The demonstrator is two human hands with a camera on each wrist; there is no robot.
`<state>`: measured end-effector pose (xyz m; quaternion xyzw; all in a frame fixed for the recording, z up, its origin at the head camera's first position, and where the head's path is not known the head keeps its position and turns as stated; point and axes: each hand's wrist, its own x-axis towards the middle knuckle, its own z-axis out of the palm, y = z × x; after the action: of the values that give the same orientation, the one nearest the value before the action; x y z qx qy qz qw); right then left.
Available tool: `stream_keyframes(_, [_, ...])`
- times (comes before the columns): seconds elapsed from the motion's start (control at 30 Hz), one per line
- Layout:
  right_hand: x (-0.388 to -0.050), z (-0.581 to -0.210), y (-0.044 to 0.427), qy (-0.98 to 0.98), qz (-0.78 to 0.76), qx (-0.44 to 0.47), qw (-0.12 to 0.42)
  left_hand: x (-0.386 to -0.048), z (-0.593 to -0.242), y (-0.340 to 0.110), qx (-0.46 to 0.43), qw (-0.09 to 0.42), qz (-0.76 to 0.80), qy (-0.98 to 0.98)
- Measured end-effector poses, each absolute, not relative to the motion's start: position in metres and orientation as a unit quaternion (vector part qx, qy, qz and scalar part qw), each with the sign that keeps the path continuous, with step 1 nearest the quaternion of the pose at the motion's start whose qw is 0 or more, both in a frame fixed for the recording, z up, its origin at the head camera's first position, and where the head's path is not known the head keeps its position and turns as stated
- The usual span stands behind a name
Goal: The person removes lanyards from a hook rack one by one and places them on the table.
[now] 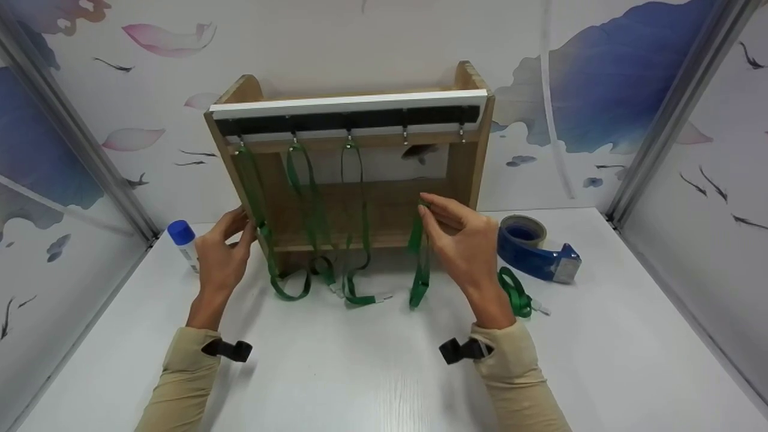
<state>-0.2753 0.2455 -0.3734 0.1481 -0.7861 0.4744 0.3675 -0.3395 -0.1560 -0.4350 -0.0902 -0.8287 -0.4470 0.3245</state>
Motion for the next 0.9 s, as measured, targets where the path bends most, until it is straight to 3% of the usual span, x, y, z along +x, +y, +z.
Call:
stream_keyframes(0.33, [-0.263, -0.37, 0.253, -0.782, 0.532, 0.154, 0.286, -0.339, -0.436, -0.157, -0.09, 0.326, -0.448, -0.828])
stream_keyframes(0.7, [-0.272, -0.415, 0.289, -0.888, 0.393, 0.095, 0.218, -0.339, -0.437, -0.159, -0.094, 0.327, -0.451, -0.825])
stream_keyframes(0.9, [-0.274, -0.426, 0.298, -0.899, 0.357, 0.124, 0.222, -0.34, -0.437, -0.157, -0.093, 0.328, -0.449, -0.826])
